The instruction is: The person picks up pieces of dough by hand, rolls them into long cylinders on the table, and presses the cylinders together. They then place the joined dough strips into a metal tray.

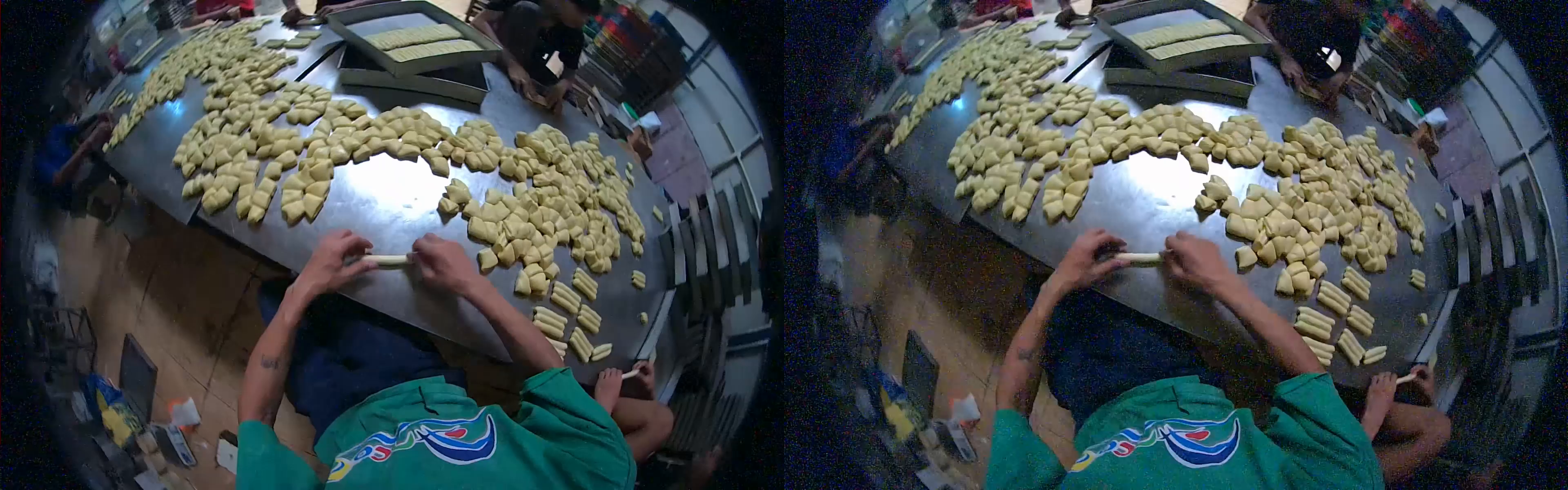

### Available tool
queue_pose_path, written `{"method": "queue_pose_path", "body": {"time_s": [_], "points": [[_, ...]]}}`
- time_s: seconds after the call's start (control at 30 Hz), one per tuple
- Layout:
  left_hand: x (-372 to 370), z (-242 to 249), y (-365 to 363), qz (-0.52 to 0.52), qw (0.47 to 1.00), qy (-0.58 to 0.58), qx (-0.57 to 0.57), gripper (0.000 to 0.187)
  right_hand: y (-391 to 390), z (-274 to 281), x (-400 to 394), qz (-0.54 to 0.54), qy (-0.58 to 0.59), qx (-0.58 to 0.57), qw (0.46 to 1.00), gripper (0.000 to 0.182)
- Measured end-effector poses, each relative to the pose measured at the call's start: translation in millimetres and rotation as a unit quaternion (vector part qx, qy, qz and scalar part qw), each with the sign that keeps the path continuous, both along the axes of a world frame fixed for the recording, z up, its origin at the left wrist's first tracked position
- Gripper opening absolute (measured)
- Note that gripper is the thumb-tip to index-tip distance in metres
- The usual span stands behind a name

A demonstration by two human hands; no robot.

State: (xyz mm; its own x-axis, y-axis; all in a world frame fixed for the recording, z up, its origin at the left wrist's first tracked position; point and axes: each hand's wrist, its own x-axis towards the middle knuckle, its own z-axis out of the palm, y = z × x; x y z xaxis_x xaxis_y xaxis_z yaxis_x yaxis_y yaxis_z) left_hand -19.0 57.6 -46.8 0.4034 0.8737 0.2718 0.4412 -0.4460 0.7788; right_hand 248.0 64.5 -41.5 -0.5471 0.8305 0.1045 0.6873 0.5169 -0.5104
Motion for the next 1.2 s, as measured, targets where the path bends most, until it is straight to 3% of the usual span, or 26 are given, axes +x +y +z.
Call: {"method": "queue_pose_path", "body": {"time_s": [0.03, 0.1, 0.17, 0.23, 0.37, 0.5, 0.57, 0.67, 0.7, 0.8, 0.83, 0.9, 0.97, 1.07, 1.1, 1.13, 1.17, 1.2], "points": [[2, 2, -3, -0.009, 1.0, 0.005, 0.002, 0.023, -6, -10, -2, -0.009, 0.005, 0.002, 1.0, 0.021], [7, 9, -7, -0.021, 0.998, 0.059, 0.003, 0.021, -14, -27, -14, 0.034, -0.027, 0.133, 0.99, 0.026], [7, 23, -5, -0.034, 0.995, 0.087, -0.023, 0.017, -15, -24, -7, 0.018, -0.024, 0.1, 0.995, 0.033], [1, 29, -3, -0.06, 0.992, 0.1, -0.049, 0.015, -12, -1, 4, 0.03, 0.04, -0.06, 0.997, 0.028], [8, 24, 8, -0.001, 0.997, 0.072, -0.036, 0.015, 9, 3, 0, 0.018, 0.104, -0.027, 0.994, 0.022], [8, 4, 12, 0.001, 0.997, 0.071, -0.035, 0.018, 24, -14, 0, -0.006, 0.046, 0.011, 0.999, 0.014], [4, -4, 6, 0.012, 0.996, 0.083, 0.014, 0.028, 29, -22, 3, 0.025, -0.019, -0.015, 0.999, 0.014], [8, 9, -3, 0.027, 0.999, 0.038, 0.016, 0.043, 48, 8, 8, 0.073, -0.004, -0.072, 0.995, 0.023], [8, 10, -4, 0.028, 0.999, 0.04, 0.018, 0.043, 68, -8, 10, 0.023, 0.08, -0.011, 0.996, 0.034], [9, 4, -3, 0.041, 0.998, 0.034, 0.036, 0.051, 129, -6, 18, -0.185, 0.122, 0.081, 0.972, 0.024], [9, 4, -4, 0.042, 0.998, 0.037, 0.038, 0.051, 148, 0, 18, -0.281, 0.084, 0.047, 0.955, 0.027], [11, 6, -3, 0.063, 0.998, 0.013, 0.02, 0.044, 171, 2, 23, -0.34, 0.033, 0.005, 0.94, 0.03], [12, 5, -2, 0.073, 0.997, -0.01, 0.009, 0.038, 180, 4, 16, -0.369, 0.066, -0.007, 0.927, 0.029], [7, -16, 4, 0.113, 0.991, -0.074, -0.025, 0.03, 180, 3, -1, -0.351, 0.02, -0.047, 0.935, 0.025], [2, -21, 6, 0.131, 0.985, -0.107, -0.045, 0.027, 170, 2, -8, -0.284, -0.006, 0.005, 0.959, 0.025], [5, -14, 4, 0.148, 0.956, -0.21, -0.139, 0.021, 152, 9, -19, -0.234, 0.019, 0.029, 0.972, 0.023], [2, -6, 4, 0.165, 0.953, -0.214, -0.137, 0.021, 129, 21, -29, -0.182, 0.042, 0.051, 0.981, 0.022], [-2, 2, 6, 0.189, 0.93, -0.227, -0.219, 0.026, 107, 27, -40, -0.143, 0.091, 0.059, 0.984, 0.017]]}}
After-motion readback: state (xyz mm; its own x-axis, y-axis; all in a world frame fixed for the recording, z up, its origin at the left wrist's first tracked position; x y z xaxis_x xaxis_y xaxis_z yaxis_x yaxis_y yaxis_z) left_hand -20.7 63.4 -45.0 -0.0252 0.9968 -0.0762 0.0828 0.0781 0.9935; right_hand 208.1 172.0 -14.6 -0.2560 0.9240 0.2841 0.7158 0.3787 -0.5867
